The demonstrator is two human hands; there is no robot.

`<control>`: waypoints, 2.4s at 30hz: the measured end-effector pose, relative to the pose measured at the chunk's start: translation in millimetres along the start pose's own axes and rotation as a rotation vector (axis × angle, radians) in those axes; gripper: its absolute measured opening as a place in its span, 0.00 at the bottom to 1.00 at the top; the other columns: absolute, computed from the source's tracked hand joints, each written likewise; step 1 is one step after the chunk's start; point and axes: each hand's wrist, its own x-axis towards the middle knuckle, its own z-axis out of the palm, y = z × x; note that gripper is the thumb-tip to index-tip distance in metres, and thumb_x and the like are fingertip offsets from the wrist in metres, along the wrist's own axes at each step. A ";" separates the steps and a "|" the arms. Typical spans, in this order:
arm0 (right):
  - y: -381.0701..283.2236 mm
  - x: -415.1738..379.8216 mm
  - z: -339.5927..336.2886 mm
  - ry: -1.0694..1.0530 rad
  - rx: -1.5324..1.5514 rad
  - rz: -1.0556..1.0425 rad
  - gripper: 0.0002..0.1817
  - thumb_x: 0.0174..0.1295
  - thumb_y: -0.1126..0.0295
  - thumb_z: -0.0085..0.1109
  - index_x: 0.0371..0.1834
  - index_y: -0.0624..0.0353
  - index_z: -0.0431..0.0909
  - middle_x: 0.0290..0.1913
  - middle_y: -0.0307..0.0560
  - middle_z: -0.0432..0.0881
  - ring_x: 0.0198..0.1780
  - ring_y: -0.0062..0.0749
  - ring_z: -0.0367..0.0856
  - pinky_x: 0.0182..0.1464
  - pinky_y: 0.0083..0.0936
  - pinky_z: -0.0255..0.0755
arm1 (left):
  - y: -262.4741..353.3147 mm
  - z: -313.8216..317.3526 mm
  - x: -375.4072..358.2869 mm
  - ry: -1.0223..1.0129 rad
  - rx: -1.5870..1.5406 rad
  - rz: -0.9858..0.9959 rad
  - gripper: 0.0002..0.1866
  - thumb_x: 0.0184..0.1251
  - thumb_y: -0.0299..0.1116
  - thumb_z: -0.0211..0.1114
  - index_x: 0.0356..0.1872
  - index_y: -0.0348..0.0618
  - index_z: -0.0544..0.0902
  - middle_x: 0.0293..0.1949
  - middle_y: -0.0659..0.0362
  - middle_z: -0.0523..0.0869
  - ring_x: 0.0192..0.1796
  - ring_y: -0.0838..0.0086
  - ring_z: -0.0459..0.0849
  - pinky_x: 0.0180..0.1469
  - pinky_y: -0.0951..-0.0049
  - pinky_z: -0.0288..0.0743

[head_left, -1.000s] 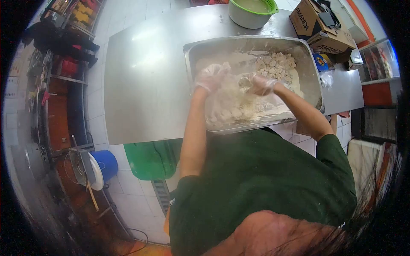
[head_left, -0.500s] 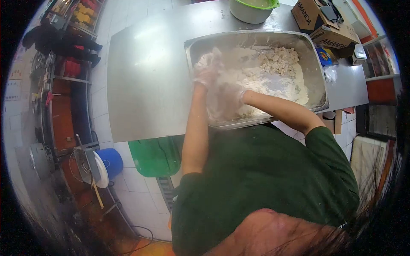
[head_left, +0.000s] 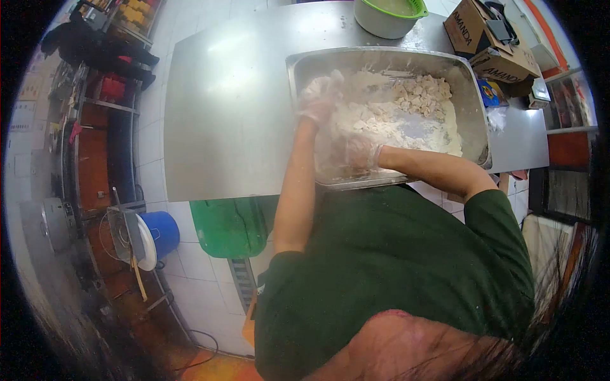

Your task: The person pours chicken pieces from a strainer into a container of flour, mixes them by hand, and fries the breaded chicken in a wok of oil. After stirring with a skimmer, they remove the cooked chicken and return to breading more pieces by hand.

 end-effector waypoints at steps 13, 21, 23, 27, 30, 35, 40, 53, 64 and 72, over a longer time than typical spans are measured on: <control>55.1 -16.2 -110.6 -0.338 0.674 0.716 0.19 0.56 0.66 0.58 0.52 0.54 0.72 0.34 0.49 0.78 0.30 0.30 0.74 0.28 0.24 0.70 | 9.3 -1.1 -4.4 0.001 -0.062 -0.034 0.27 0.58 0.60 0.61 0.37 0.41 0.80 0.26 0.61 0.82 0.26 0.80 0.79 0.29 0.78 0.73; 61.0 -32.9 -122.2 -0.312 0.728 0.696 0.19 0.54 0.60 0.63 0.47 0.55 0.76 0.32 0.47 0.79 0.33 0.31 0.75 0.31 0.28 0.71 | 7.7 -1.3 -3.1 0.015 -0.067 -0.048 0.28 0.57 0.60 0.61 0.36 0.41 0.80 0.26 0.62 0.83 0.27 0.81 0.79 0.32 0.80 0.74; 64.0 -45.9 -121.1 -0.190 0.774 0.694 0.19 0.53 0.56 0.64 0.41 0.58 0.78 0.36 0.52 0.81 0.36 0.36 0.77 0.37 0.33 0.72 | 6.7 -2.6 -2.2 -0.005 -0.029 -0.045 0.28 0.57 0.61 0.60 0.37 0.42 0.81 0.27 0.62 0.83 0.27 0.81 0.79 0.32 0.79 0.74; 94.5 -87.8 -126.7 -0.083 1.053 0.679 0.27 0.55 0.52 0.60 0.56 0.52 0.71 0.50 0.53 0.78 0.48 0.41 0.78 0.54 0.31 0.71 | 6.6 -0.4 -3.2 -0.007 -0.049 -0.037 0.29 0.57 0.61 0.60 0.38 0.42 0.81 0.28 0.61 0.83 0.27 0.81 0.80 0.31 0.79 0.74; 114.4 -126.7 -146.8 -0.041 0.706 0.823 0.33 0.55 0.48 0.58 0.63 0.49 0.66 0.57 0.54 0.74 0.56 0.45 0.74 0.62 0.34 0.66 | 9.4 -1.4 -6.8 -0.001 0.014 0.040 0.28 0.58 0.61 0.60 0.37 0.41 0.81 0.27 0.62 0.83 0.27 0.81 0.79 0.31 0.79 0.73; 80.5 -137.8 -117.8 -0.431 0.319 0.919 0.43 0.53 0.43 0.56 0.69 0.51 0.54 0.66 0.58 0.64 0.64 0.50 0.66 0.67 0.40 0.59 | 10.8 -1.1 -7.6 -0.022 0.054 0.034 0.30 0.57 0.62 0.59 0.39 0.41 0.81 0.28 0.61 0.83 0.27 0.79 0.79 0.33 0.76 0.73; 25.5 -66.8 -84.7 -0.131 0.618 0.765 0.55 0.45 0.35 0.59 0.68 0.63 0.53 0.54 0.64 0.74 0.54 0.53 0.75 0.58 0.37 0.67 | 3.3 -2.4 -2.7 -0.005 0.070 0.023 0.32 0.57 0.62 0.59 0.42 0.39 0.81 0.30 0.60 0.84 0.27 0.78 0.79 0.33 0.76 0.73; -7.2 -3.7 -39.0 -0.103 0.381 0.343 0.34 0.44 0.58 0.63 0.59 0.48 0.69 0.47 0.58 0.79 0.47 0.51 0.79 0.50 0.37 0.72 | 8.0 -3.5 -3.2 -0.012 0.011 -0.061 0.23 0.61 0.52 0.62 0.45 0.41 0.79 0.36 0.62 0.82 0.33 0.78 0.82 0.28 0.77 0.75; 59.3 -48.7 -71.9 -0.096 0.498 0.576 0.29 0.49 0.66 0.58 0.59 0.55 0.70 0.37 0.54 0.81 0.34 0.34 0.78 0.41 0.32 0.73 | 9.9 -4.1 -4.4 -0.029 0.028 0.012 0.25 0.59 0.56 0.62 0.39 0.41 0.80 0.30 0.61 0.83 0.31 0.79 0.82 0.28 0.77 0.75; 77.5 -69.3 -63.0 -0.206 0.808 0.782 0.32 0.45 0.67 0.61 0.60 0.51 0.70 0.35 0.46 0.82 0.32 0.29 0.76 0.37 0.27 0.73 | -14.5 -2.9 14.2 -0.030 0.071 0.069 0.27 0.59 0.58 0.61 0.39 0.41 0.80 0.29 0.61 0.83 0.30 0.78 0.82 0.28 0.76 0.75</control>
